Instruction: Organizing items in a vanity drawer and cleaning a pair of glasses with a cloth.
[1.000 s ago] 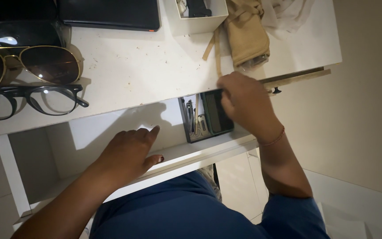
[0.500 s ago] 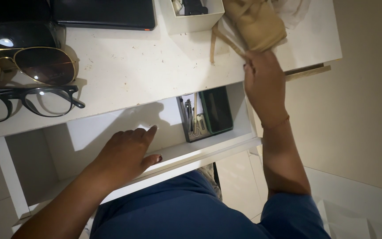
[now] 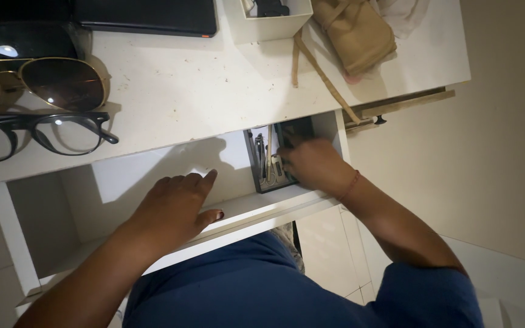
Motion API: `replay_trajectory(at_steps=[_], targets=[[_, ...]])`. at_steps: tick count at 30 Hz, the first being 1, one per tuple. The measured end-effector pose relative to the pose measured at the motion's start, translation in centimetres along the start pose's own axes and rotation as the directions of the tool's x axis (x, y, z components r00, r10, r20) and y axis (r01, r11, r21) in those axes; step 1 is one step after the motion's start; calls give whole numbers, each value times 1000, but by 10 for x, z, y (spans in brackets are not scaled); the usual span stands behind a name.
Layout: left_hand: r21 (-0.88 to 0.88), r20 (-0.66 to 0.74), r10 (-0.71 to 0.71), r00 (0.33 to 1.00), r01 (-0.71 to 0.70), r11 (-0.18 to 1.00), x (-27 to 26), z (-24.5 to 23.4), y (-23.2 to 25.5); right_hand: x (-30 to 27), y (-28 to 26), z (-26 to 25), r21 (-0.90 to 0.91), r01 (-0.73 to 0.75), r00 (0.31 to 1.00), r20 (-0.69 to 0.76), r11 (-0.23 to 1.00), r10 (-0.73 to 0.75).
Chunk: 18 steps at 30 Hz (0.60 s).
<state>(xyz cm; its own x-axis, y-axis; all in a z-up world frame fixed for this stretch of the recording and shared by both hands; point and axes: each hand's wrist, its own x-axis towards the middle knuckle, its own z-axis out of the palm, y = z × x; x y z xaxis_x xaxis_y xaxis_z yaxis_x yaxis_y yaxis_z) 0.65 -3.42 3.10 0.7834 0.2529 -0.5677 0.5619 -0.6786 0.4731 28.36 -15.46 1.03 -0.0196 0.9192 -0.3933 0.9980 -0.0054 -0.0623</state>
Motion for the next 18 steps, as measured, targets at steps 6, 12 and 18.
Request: replay_trajectory(at_steps=[6, 12, 18], targets=[[2, -10, 12, 1000, -12, 1000, -1, -1, -1, -2, -16, -37, -70, -120, 993, -16, 990, 119], [36, -18, 10, 1000, -9, 999, -3, -3, 1, -8, -1, -14, -67, -125, 978, -176, 990, 112], [29, 8, -1, 1000, 0, 1000, -2, -4, 0, -14, -6, -37, 76, -251, 956, -138, 965, 259]])
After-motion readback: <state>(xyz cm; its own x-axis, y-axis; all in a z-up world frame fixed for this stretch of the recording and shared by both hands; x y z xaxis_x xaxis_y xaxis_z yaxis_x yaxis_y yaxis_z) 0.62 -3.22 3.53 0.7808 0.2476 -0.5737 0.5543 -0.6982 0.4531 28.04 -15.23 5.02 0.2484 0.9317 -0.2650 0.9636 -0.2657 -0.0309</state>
